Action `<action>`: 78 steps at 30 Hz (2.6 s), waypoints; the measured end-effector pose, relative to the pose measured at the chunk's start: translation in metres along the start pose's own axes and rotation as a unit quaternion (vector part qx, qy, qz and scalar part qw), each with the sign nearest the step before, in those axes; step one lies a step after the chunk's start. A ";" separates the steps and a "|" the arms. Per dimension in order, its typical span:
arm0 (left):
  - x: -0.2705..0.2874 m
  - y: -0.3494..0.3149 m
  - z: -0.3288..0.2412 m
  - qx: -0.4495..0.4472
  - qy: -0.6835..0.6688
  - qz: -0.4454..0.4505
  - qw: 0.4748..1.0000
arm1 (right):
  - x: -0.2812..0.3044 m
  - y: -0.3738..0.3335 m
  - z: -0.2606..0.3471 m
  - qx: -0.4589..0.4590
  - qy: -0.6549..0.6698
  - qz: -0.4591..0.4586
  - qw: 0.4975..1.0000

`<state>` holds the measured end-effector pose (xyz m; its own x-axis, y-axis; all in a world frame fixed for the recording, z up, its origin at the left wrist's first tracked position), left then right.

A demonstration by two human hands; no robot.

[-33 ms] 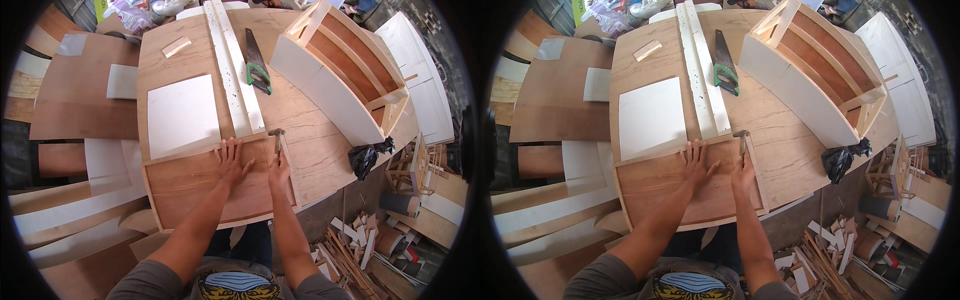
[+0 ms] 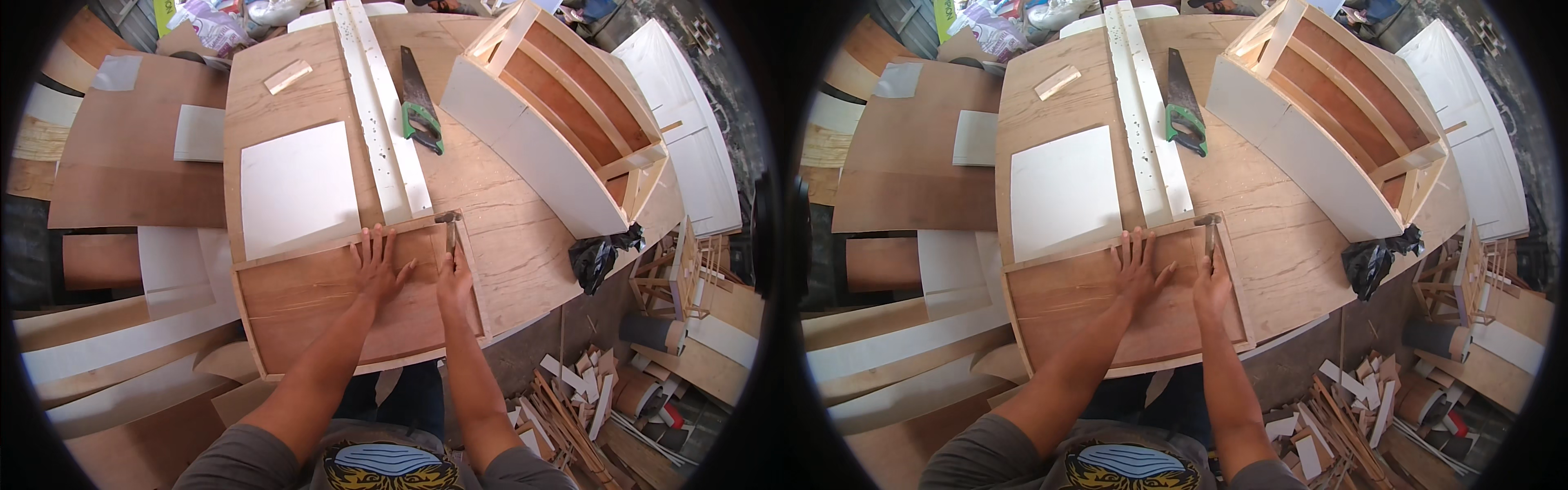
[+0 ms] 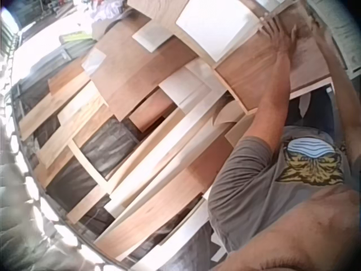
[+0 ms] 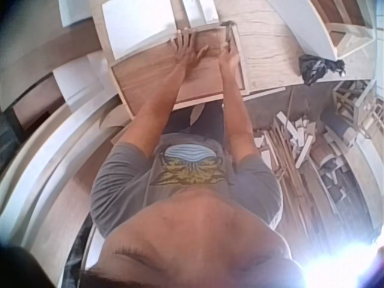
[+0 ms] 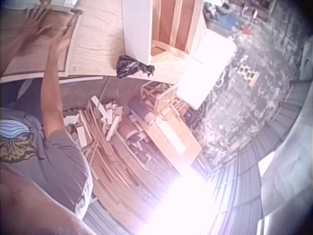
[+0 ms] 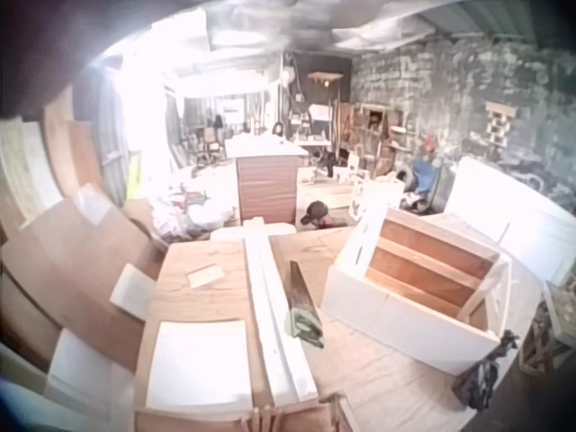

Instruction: The person assembles a wooden drawer by hand. They pick up a wooden panel, align it with a wooden frame on a workbench, and hammer nails into the corners to secure the base to the sides.

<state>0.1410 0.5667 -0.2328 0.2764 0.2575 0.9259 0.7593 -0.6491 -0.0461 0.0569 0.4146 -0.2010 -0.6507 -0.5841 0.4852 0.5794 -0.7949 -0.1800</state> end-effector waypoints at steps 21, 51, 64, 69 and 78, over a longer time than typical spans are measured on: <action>-0.003 0.002 0.000 -0.006 0.005 0.007 1.000 | -0.011 0.007 -0.030 -0.081 0.114 0.003 0.990; 0.002 0.001 -0.002 0.005 0.002 0.025 1.000 | -0.001 -0.007 -0.002 0.141 -0.139 -0.059 0.978; 0.001 0.002 -0.002 0.004 -0.001 0.023 1.000 | 0.001 -0.008 -0.003 0.139 -0.150 -0.075 0.976; 0.002 0.001 -0.002 0.007 0.004 0.022 1.000 | 0.002 -0.010 0.005 0.110 -0.217 -0.071 0.967; 0.000 0.001 -0.002 0.002 0.003 0.011 1.000 | 0.000 -0.011 -0.004 0.192 -0.213 -0.106 0.952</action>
<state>0.1409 0.5643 -0.2319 0.2900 0.2385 0.9268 0.7554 -0.6516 -0.0687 0.0484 0.4224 -0.2020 -0.5617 -0.2329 0.7939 0.6477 -0.7208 0.2468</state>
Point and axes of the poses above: each hand's wrist, its own y-axis towards the middle knuckle, its own x-axis out of the back of the hand, z = x × y, the point moved 2 cm from there along y, towards the middle knuckle, and after that the axes turned 10 degrees about -x, right-handed, at the moved point
